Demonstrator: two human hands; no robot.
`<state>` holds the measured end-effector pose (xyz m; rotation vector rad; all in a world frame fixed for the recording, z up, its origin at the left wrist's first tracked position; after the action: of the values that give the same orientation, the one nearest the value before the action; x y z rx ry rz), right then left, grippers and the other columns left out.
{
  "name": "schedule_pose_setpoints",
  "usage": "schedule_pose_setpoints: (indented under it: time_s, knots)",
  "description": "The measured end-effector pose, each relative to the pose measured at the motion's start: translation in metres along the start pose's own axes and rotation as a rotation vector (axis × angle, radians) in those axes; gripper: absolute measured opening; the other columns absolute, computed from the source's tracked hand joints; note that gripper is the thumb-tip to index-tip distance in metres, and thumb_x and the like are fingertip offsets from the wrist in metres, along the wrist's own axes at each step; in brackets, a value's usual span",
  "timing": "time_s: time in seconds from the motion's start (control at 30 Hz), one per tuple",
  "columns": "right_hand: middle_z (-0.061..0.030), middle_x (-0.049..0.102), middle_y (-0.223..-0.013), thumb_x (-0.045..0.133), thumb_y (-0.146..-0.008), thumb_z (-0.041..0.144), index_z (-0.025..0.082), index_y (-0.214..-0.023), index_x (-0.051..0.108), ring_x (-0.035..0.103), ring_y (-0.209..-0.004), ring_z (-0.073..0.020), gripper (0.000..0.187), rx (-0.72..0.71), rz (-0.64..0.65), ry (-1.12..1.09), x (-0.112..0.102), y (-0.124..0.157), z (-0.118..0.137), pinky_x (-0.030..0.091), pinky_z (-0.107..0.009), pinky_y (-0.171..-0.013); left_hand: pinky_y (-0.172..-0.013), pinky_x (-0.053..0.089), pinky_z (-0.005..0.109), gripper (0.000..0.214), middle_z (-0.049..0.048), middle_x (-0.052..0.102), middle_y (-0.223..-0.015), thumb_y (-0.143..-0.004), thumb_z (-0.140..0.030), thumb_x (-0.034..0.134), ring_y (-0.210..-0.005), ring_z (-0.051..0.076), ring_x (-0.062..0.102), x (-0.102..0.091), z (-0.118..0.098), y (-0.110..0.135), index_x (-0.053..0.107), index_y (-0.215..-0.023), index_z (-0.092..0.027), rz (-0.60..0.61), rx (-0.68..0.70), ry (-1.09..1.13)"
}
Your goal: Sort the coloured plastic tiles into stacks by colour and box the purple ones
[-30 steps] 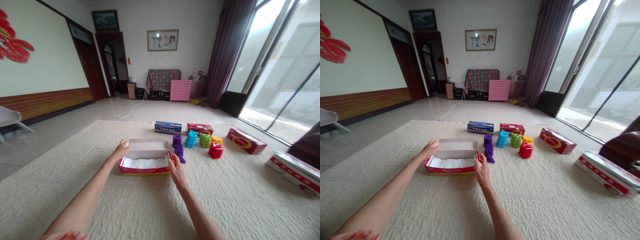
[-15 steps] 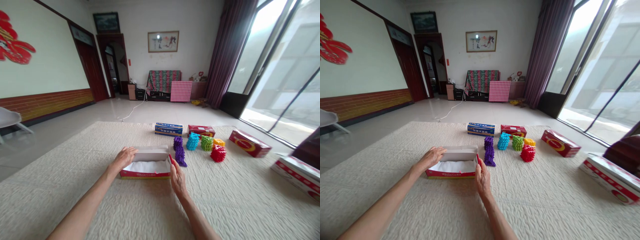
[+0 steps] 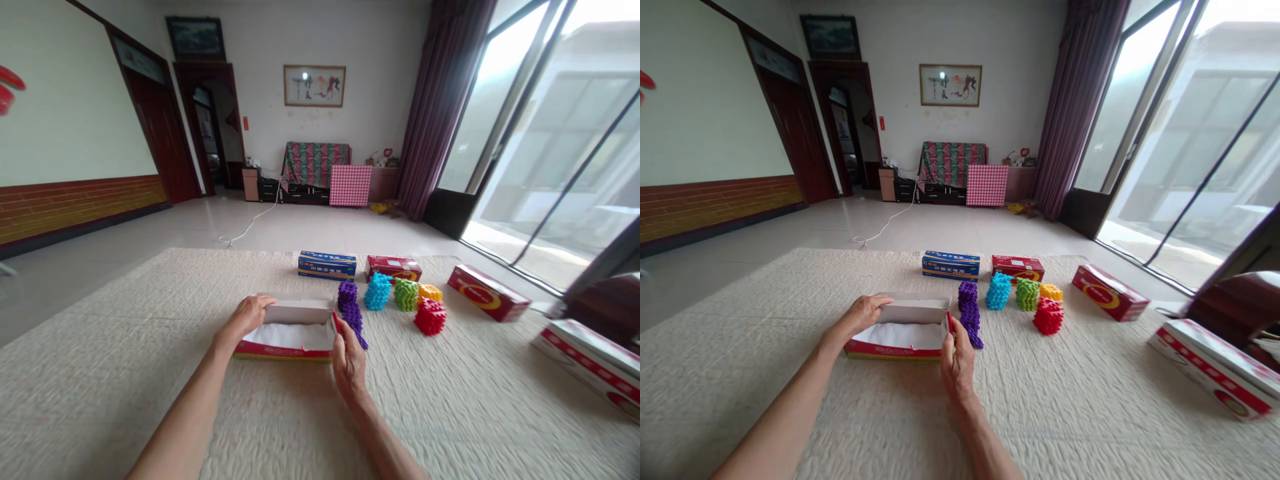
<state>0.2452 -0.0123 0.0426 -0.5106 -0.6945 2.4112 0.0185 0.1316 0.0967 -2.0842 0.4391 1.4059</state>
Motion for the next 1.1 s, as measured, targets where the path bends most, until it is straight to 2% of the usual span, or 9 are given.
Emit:
schedule_pose_setpoints:
  time_s: [0.17,0.37,0.8,0.97,1.1]
  knots:
    - [-0.0122,0.058,-0.125,0.039,-0.09,0.026,0.016,-0.125,0.052,0.055,-0.114,-0.0234,0.039,-0.045,-0.012,0.021,0.0,0.005,-0.002,0.048,-0.037,-0.09,-0.097,0.046,0.029,0.042,0.0018,0.07,-0.113,-0.074,-0.008,0.045,-0.105,0.017,0.063,-0.007,0.007,-0.002,0.071,-0.104,-0.022,0.018,-0.002,0.065]
    - [-0.0113,0.057,-0.123,0.038,-0.093,0.033,0.018,-0.125,0.052,0.053,-0.114,-0.0245,0.039,-0.055,-0.002,0.025,0.002,0.0,-0.004,0.042,-0.043,-0.097,-0.097,0.045,0.028,0.045,0.001,0.07,-0.112,-0.074,-0.006,0.043,-0.104,0.015,0.064,-0.004,0.009,-0.003,0.071,-0.105,-0.021,-0.005,0.022,0.119]
    - [-0.0103,0.058,-0.12,0.039,-0.092,0.033,0.02,-0.124,0.052,0.054,-0.111,-0.024,0.036,-0.073,0.012,0.019,0.0,-0.003,-0.003,0.045,-0.042,-0.094,-0.097,0.045,0.027,0.043,0.0005,0.07,-0.112,-0.076,-0.006,0.04,-0.104,0.015,0.063,-0.002,0.01,-0.006,0.071,-0.103,-0.021,-0.007,0.022,0.104]
    - [-0.0117,0.054,-0.126,0.04,-0.092,0.031,0.02,-0.125,0.051,0.053,-0.113,-0.0241,0.036,-0.037,0.05,0.002,-0.003,0.004,-0.003,0.05,-0.036,-0.084,-0.098,0.046,0.027,0.042,-0.0002,0.07,-0.111,-0.078,-0.009,0.041,-0.105,0.016,0.063,0.0,0.013,-0.004,0.071,-0.104,-0.021,-0.024,0.028,0.117]
    - [-0.0114,0.053,-0.127,0.041,-0.092,0.028,0.021,-0.127,0.049,0.052,-0.115,-0.0235,0.037,-0.033,0.069,-0.003,-0.006,0.008,-0.001,0.05,-0.035,-0.085,-0.098,0.045,0.027,0.04,-0.0001,0.07,-0.111,-0.079,-0.012,0.041,-0.105,0.016,0.063,0.0,0.014,-0.001,0.071,-0.104,-0.021,-0.054,0.028,0.13]
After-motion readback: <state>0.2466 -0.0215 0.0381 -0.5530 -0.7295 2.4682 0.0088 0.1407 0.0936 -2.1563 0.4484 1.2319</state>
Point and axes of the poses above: each hand's wrist, its own y-axis away from the middle knuckle, its own x-axis out of the palm, z = x × y, the point moved 4 cm from there along -y, towards the middle knuckle
